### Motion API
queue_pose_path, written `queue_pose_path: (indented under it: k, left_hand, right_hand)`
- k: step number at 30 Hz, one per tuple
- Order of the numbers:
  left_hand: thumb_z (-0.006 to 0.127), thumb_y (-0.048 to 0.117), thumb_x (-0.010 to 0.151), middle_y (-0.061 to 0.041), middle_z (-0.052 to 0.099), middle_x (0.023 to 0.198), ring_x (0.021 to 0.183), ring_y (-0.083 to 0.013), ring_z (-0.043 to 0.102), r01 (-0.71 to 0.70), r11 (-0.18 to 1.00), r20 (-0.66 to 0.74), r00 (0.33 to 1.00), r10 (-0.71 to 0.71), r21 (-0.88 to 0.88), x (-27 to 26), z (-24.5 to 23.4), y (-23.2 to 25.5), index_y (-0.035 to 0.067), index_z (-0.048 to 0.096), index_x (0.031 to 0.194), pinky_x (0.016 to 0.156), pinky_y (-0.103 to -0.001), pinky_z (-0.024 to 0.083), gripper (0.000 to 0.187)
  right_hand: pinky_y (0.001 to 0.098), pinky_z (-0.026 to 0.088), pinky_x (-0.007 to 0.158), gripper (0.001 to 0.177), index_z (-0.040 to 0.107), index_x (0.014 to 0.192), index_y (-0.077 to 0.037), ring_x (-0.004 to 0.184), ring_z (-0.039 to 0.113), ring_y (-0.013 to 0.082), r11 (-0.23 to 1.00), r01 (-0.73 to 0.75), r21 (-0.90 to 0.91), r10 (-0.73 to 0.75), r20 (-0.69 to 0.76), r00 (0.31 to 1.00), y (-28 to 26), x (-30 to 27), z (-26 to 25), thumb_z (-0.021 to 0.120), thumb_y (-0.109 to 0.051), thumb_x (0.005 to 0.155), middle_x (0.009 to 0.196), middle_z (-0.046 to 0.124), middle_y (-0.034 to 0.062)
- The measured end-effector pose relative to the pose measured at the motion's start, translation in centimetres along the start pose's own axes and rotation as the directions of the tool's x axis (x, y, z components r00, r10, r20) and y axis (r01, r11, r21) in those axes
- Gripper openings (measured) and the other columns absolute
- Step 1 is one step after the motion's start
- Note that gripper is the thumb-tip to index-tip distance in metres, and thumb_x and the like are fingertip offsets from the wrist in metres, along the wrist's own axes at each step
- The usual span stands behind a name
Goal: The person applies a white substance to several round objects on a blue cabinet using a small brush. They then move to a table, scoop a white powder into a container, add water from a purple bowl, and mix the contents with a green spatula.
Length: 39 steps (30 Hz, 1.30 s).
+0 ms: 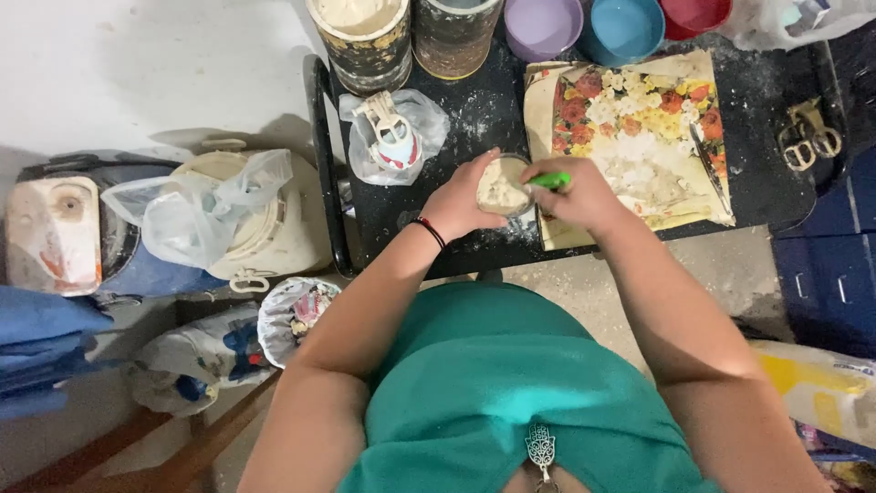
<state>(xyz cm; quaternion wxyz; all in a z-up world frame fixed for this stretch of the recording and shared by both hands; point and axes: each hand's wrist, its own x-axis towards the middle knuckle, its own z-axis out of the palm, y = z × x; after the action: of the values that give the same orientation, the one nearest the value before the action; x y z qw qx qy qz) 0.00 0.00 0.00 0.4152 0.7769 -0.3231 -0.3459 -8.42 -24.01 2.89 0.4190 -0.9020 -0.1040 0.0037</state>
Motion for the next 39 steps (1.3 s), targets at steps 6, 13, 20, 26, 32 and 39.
queue_pose_path:
  k: [6, 13, 20, 26, 32, 39]
  left_hand:
    - [0.086, 0.038, 0.089, -0.029, 0.03, 0.163, 0.146, -0.0474, 0.043, 0.06, 0.998, 0.005, 0.998, -0.06, -0.002, 0.0, -0.3, 1.2, 0.016, 0.017, 0.167, 0.116, -0.058, 0.046, 0.106]
    - [0.087, 0.04, 0.087, -0.032, 0.029, 0.162, 0.142, -0.0524, 0.047, 0.043, 0.999, 0.017, 0.999, -0.043, 0.009, 0.7, -0.2, 0.0, 0.018, 0.015, 0.168, 0.112, -0.06, 0.048, 0.11]
    - [0.09, 0.043, 0.082, -0.036, 0.031, 0.16, 0.138, -0.0568, 0.049, -0.023, 0.998, 0.072, 0.997, 0.018, 0.063, 0.8, -1.5, 0.5, 0.016, 0.016, 0.168, 0.11, -0.063, 0.048, 0.117]
    - [0.092, 0.037, 0.079, -0.026, 0.027, 0.166, 0.127, -0.044, 0.061, 0.009, 0.999, -0.002, 1.0, -0.009, 0.051, -0.8, -1.0, -0.2, 0.024, 0.001, 0.168, 0.097, -0.053, 0.056, 0.128]
    - [0.086, 0.042, 0.078, -0.016, 0.03, 0.168, 0.112, -0.0293, 0.068, 0.157, 0.986, -0.135, 0.977, -0.163, -0.054, -5.6, -0.4, 0.5, 0.02, 0.005, 0.166, 0.084, -0.045, 0.059, 0.122]
    - [0.087, 0.025, 0.081, -0.01, 0.037, 0.166, 0.11, -0.0258, 0.07, 0.219, 0.954, -0.254, 0.929, -0.268, -0.205, -9.4, 2.6, -0.9, 0.024, 0.013, 0.166, 0.076, -0.038, 0.06, 0.112]
  right_hand:
    - [0.0487, 0.058, 0.079, 0.024, 0.078, 0.113, -0.002, 0.08, 0.072, 0.0382, 0.995, -0.098, 0.02, 0.097, 0.02, 0.995, -2.7, 0.3, 2.4, 0.068, -0.003, 0.092, 0.092, 0.074, 0.0226]
    - [0.0583, 0.057, 0.076, 0.024, 0.078, 0.112, -0.002, 0.093, 0.07, 0.0514, 0.997, 0.035, -0.065, -0.039, -0.065, 0.997, -1.1, 0.8, 1.2, 0.078, -0.005, 0.088, 0.098, 0.073, 0.0268]
    - [0.0414, 0.054, 0.073, 0.051, 0.079, 0.122, -0.013, 0.077, 0.062, 0.0321, 0.996, 0.001, -0.093, 0.0, 0.01, 1.0, -3.1, -1.8, -0.1, 0.07, 0.012, 0.079, 0.09, 0.058, 0.0119]
    - [0.0458, 0.053, 0.081, 0.052, 0.056, 0.13, -0.013, 0.095, 0.068, 0.0309, 0.967, -0.243, -0.078, 0.216, -0.258, 0.942, 4.6, 3.4, -3.1, 0.063, 0.004, 0.081, 0.114, 0.062, 0.0105]
    - [0.0335, 0.055, 0.095, 0.055, 0.053, 0.148, -0.018, 0.121, 0.068, 0.0194, 0.894, -0.371, 0.253, 0.444, -0.372, 0.815, 8.4, 12.1, -3.3, 0.065, -0.005, 0.095, 0.152, 0.056, 0.0077]
    - [0.03, 0.052, 0.086, 0.011, 0.067, 0.098, -0.022, 0.091, 0.066, 0.0125, 0.841, -0.487, 0.236, 0.538, -0.465, 0.704, 10.6, 14.1, -1.7, 0.076, -0.016, 0.094, 0.1, 0.072, -0.0046]
